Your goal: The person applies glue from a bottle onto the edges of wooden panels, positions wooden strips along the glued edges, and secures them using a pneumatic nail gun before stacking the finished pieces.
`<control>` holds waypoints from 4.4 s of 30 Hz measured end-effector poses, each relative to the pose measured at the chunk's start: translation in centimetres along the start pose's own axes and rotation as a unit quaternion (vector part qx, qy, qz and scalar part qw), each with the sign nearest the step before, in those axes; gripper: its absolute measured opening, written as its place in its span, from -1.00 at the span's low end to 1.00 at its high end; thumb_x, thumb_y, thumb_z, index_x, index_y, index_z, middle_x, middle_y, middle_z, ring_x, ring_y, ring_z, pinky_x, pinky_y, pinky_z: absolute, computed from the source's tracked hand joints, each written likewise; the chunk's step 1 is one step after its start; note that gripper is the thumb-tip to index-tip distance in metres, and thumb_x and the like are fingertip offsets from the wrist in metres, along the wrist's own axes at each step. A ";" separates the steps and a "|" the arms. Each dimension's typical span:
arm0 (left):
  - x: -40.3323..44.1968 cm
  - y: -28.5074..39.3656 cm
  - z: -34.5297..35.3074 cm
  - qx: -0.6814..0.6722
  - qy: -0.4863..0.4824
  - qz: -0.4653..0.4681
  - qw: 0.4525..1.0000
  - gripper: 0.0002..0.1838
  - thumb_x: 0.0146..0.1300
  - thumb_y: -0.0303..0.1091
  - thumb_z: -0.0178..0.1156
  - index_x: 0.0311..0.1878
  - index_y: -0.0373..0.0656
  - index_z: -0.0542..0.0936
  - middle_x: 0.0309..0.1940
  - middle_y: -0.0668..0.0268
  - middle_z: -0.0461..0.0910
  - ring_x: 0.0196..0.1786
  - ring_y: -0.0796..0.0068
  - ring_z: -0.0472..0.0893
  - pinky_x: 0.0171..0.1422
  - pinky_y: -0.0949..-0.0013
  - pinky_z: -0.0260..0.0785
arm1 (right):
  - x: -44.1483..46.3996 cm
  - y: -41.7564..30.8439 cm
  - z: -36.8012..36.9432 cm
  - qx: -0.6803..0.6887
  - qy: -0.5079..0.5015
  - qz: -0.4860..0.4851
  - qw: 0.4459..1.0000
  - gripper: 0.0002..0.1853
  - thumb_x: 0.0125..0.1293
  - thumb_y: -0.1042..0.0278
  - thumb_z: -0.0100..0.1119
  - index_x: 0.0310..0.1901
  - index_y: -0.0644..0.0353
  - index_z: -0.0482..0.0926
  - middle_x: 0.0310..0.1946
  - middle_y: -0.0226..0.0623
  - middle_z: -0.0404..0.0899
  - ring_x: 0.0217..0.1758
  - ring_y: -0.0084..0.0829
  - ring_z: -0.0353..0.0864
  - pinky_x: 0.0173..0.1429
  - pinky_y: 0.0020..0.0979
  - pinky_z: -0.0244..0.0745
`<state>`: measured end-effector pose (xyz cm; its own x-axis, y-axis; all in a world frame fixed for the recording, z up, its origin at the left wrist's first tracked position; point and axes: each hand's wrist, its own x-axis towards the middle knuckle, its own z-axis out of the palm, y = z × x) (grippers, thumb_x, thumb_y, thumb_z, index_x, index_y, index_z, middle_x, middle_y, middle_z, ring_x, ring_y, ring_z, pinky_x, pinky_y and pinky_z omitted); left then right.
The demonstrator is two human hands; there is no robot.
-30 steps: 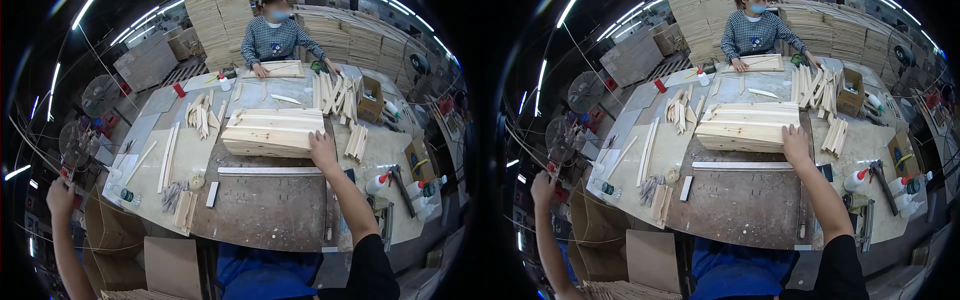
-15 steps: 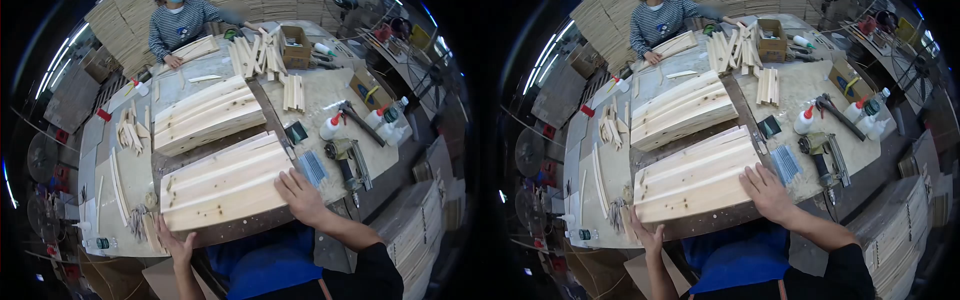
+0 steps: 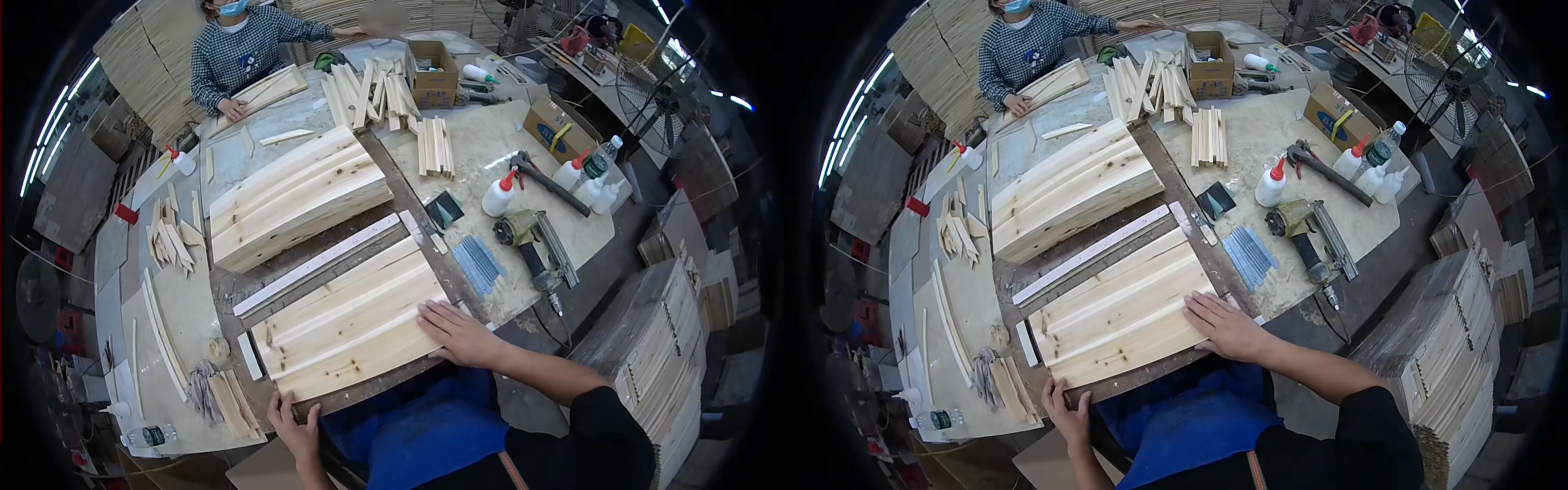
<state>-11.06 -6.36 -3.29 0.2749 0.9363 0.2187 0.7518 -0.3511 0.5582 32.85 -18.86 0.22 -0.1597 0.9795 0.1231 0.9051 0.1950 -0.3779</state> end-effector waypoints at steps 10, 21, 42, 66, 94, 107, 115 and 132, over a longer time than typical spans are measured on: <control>4.3 -0.3 2.3 0.019 0.042 -0.011 0.999 -0.36 0.01 -0.31 0.76 0.18 -0.17 0.71 0.32 0.02 0.52 0.41 -0.07 0.52 0.55 -0.01 0.38 | 2.3 1.0 0.3 -0.035 0.015 0.028 0.999 -0.22 0.43 0.05 0.40 0.54 0.35 0.44 0.61 0.05 0.39 0.72 0.05 0.30 0.81 0.04 0.11; 4.7 -0.7 2.4 -0.012 0.054 -0.002 0.998 -0.42 0.02 -0.29 0.75 0.10 -0.16 0.70 0.28 0.05 0.52 0.38 -0.03 0.53 0.53 0.02 0.38 | 3.5 11.0 -6.0 0.786 0.364 0.265 0.423 -0.40 0.67 -0.07 0.19 0.36 0.38 0.54 0.19 -0.03 0.68 0.20 -0.19 0.74 0.30 -0.28 0.71; 5.2 0.8 1.8 0.015 0.085 -0.023 0.996 -0.35 -0.11 -0.18 0.80 0.05 -0.16 0.71 0.22 0.06 0.58 0.32 -0.04 0.58 0.44 0.02 0.47 | 8.4 7.9 -7.1 0.847 0.310 0.153 0.404 -0.48 0.53 0.13 0.43 0.32 0.30 0.55 0.18 0.00 0.72 0.27 -0.13 0.74 0.43 -0.09 0.70; 6.0 -2.9 -1.6 -0.012 0.063 -0.018 0.998 -0.35 -0.03 0.04 0.73 0.09 -0.11 0.78 -0.06 0.24 0.63 0.13 0.11 0.57 0.31 0.11 0.44 | 22.9 -15.4 7.6 0.618 0.011 0.165 0.768 -0.48 0.30 0.49 0.64 0.23 0.34 0.61 0.10 -0.22 0.78 0.15 -0.41 0.79 0.29 -0.33 0.67; 6.0 -3.3 -1.4 -0.021 0.066 -0.026 0.997 -0.34 -0.05 0.10 0.72 0.09 -0.04 0.80 -0.06 0.27 0.61 0.11 0.14 0.57 0.30 0.11 0.43 | 22.9 -15.2 9.5 0.591 0.028 0.181 0.786 -0.56 0.39 0.49 0.56 0.23 0.29 0.61 0.08 -0.25 0.78 0.14 -0.43 0.76 0.30 -0.33 0.64; 6.1 -2.9 -1.7 -0.013 0.054 -0.031 0.998 -0.34 -0.06 0.08 0.73 0.09 -0.04 0.80 -0.07 0.28 0.62 0.13 0.15 0.59 0.32 0.11 0.44 | 23.7 -13.2 8.5 0.750 -0.023 0.196 0.632 -0.44 0.38 0.53 0.50 0.37 0.28 0.52 0.29 -0.19 0.69 0.34 -0.33 0.70 0.47 -0.24 0.58; 6.1 -2.9 -1.7 -0.014 0.062 -0.027 0.998 -0.35 -0.07 0.07 0.73 0.08 -0.04 0.80 -0.08 0.28 0.63 0.12 0.14 0.59 0.31 0.11 0.45 | 23.5 -14.5 9.4 0.657 0.006 0.179 0.732 -0.44 0.31 0.59 0.57 0.31 0.28 0.58 0.17 -0.23 0.74 0.23 -0.37 0.75 0.36 -0.28 0.64; 6.1 -2.9 -1.6 -0.015 0.066 -0.029 0.997 -0.33 -0.09 0.08 0.74 0.08 -0.03 0.80 -0.08 0.29 0.63 0.12 0.15 0.60 0.31 0.11 0.45 | 23.4 -16.4 9.4 0.575 0.039 0.123 0.808 -0.50 0.32 0.49 0.65 0.21 0.31 0.60 0.05 -0.26 0.79 0.12 -0.45 0.77 0.26 -0.36 0.66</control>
<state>-12.56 0.34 -2.34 0.1483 0.9462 0.2876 0.7453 -0.2981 0.5964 10.61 1.37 0.69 0.0347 0.9984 -0.0451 -0.0660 -0.0427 -0.9969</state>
